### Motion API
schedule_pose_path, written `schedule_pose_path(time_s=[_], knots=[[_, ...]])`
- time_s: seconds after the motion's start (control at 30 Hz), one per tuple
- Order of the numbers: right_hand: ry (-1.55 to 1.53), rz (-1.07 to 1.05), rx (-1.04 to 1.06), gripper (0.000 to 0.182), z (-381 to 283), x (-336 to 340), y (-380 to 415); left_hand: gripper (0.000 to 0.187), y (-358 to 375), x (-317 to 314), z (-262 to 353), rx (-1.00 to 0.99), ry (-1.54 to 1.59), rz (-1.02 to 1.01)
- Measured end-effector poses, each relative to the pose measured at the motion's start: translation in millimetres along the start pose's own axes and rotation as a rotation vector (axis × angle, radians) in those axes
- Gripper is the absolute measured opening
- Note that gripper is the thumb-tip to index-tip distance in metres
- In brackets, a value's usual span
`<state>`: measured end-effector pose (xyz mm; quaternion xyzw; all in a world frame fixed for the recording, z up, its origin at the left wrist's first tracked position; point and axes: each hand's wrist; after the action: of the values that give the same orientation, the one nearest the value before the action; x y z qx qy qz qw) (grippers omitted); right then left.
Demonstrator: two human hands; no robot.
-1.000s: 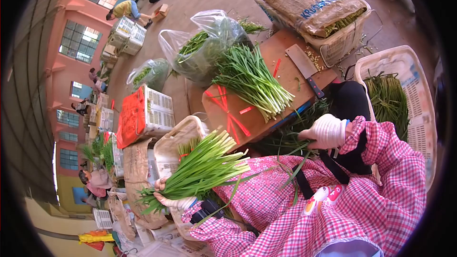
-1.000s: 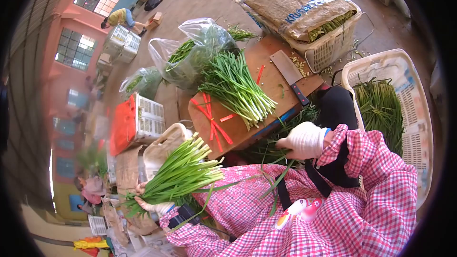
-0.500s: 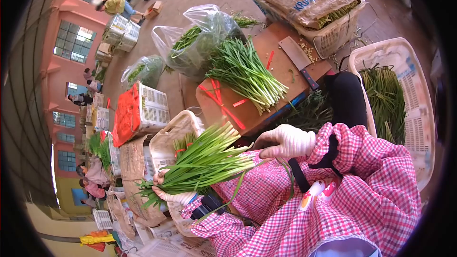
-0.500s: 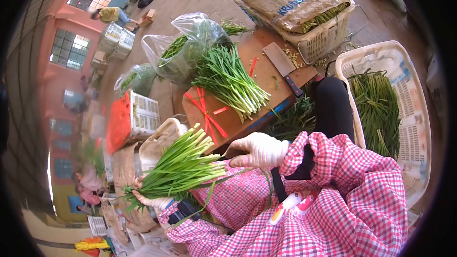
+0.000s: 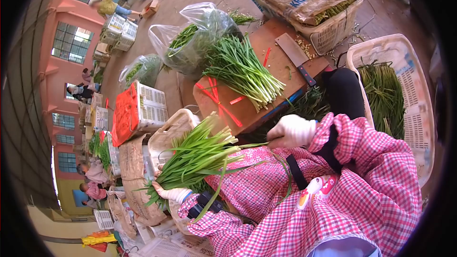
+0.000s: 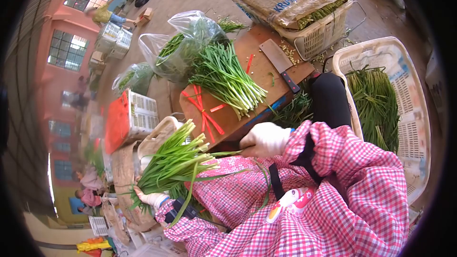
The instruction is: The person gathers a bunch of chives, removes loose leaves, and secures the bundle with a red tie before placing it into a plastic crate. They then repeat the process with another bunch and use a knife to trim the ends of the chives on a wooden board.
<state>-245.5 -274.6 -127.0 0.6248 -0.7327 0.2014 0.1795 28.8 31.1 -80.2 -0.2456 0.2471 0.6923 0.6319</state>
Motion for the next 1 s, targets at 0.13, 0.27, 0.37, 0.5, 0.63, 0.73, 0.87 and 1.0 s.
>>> schedule_pose_path(time_s=[0.13, 0.27, 0.37, 0.5, 0.63, 0.73, 0.87, 1.0], knots=[[0.548, -0.337, -0.125, 0.026, 33.5, 26.8, 25.9, 0.027, -26.5, 26.6, 6.7, 0.031, -0.032, 0.145], [0.711, -0.385, -0.222, 0.042, 25.9, 34.7, 38.3, 0.031, -37.6, 43.7, 2.6, 0.14, -0.022, 0.173], [0.382, -0.046, -0.107, 0.063, -7.8, 23.1, 18.1, 0.034, -35.9, 45.9, -5.4, 0.219, 0.029, 0.135], [-0.127, 0.299, 0.166, 0.059, 24.6, -44.6, -38.7, 0.062, -33.0, 43.4, -15.9, 0.227, -0.084, 0.241], [-0.766, -0.08, -0.337, 0.033, -3.3, -42.2, -53.0, 0.059, -12.7, 17.2, -20.8, 0.255, -0.052, 0.343], [-0.916, -0.234, -0.241, 0.022, 5.5, -28.4, -31.9, 0.052, -4.8, 10.5, -21.2, 0.214, -0.094, 0.416], [-0.277, -0.297, -0.169, 0.023, 28.4, 1.3, 14.2, 0.053, -7.3, 11.9, -24.1, 0.213, 0.011, 0.447], [0.605, -0.36, -0.197, 0.045, 9.7, -0.9, 26.6, 0.052, -13.6, 15.8, -29.1, 0.237, 0.054, 0.442]])
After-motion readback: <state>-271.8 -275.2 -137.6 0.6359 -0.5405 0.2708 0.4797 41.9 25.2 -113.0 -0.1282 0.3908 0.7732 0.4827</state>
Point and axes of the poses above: each hand's wrist, its own y-axis away from the middle knuckle, its own x-axis out of the back of the hand, z = x × y, and after that the axes turned 4 degrees about z, right-handed
